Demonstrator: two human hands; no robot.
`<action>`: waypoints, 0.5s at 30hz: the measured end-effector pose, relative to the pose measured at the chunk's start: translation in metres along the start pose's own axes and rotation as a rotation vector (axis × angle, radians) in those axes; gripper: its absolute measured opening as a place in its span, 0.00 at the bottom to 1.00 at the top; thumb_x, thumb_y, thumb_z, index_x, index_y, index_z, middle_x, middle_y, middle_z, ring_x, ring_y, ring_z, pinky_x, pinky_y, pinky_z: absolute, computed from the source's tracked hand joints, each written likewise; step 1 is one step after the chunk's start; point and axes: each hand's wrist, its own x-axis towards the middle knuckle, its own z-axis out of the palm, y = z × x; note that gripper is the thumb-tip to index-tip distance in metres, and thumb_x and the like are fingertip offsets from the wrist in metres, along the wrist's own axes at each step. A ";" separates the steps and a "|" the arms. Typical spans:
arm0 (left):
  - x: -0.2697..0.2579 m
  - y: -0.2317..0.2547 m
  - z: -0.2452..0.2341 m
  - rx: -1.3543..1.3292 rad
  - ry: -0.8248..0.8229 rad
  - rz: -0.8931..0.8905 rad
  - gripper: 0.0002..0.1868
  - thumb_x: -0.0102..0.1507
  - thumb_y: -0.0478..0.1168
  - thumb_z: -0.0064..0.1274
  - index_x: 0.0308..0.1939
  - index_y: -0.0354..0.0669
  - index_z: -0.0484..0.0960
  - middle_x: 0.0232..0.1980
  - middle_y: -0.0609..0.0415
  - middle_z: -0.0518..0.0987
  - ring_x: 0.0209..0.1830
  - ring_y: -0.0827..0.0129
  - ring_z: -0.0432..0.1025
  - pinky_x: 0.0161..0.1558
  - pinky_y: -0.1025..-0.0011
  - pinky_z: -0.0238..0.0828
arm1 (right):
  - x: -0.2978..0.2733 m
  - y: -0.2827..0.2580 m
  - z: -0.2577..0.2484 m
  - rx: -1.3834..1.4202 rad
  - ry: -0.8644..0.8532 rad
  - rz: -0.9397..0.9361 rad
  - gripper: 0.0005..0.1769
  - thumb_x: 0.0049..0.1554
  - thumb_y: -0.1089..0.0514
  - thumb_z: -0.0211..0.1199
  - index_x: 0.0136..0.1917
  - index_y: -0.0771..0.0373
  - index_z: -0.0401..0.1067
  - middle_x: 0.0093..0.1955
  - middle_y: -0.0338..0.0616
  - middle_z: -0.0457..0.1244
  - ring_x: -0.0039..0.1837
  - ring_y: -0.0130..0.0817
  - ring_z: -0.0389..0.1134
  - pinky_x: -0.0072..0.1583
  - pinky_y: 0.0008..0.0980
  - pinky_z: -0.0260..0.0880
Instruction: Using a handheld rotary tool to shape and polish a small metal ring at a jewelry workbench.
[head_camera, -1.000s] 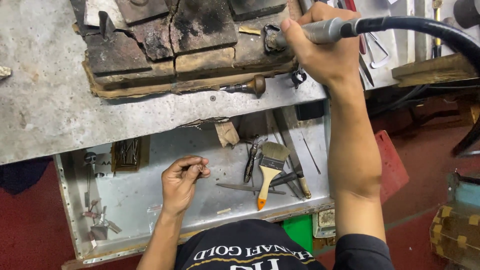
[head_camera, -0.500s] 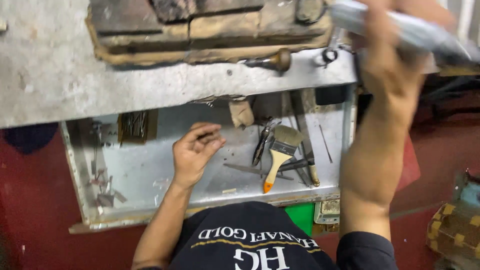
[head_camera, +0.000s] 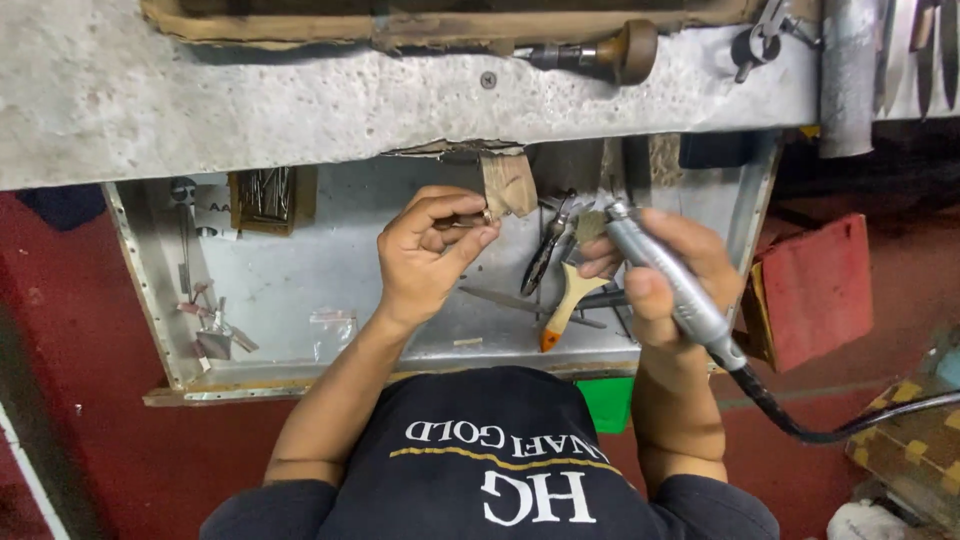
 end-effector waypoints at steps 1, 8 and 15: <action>-0.001 -0.001 0.001 0.003 -0.001 -0.008 0.16 0.60 0.21 0.63 0.52 0.21 0.81 0.48 0.40 0.80 0.46 0.61 0.82 0.46 0.70 0.87 | -0.003 0.003 -0.001 0.001 0.004 0.007 0.26 0.61 0.54 0.60 0.63 0.77 0.61 0.38 0.73 0.67 0.32 0.48 0.73 0.38 0.37 0.76; -0.001 -0.003 0.006 -0.037 0.027 0.010 0.17 0.61 0.22 0.63 0.53 0.20 0.79 0.50 0.40 0.79 0.48 0.61 0.82 0.48 0.71 0.87 | -0.008 0.022 -0.009 -0.163 -0.049 -0.139 0.25 0.49 0.49 0.68 0.43 0.79 0.78 0.31 0.56 0.66 0.28 0.36 0.64 0.35 0.32 0.70; -0.002 -0.002 0.007 0.007 0.047 0.049 0.17 0.61 0.23 0.64 0.52 0.20 0.79 0.50 0.42 0.79 0.48 0.62 0.82 0.47 0.73 0.87 | 0.012 0.007 0.023 -0.181 -0.120 -0.267 0.19 0.53 0.59 0.74 0.41 0.79 0.71 0.38 0.66 0.68 0.41 0.59 0.75 0.47 0.54 0.79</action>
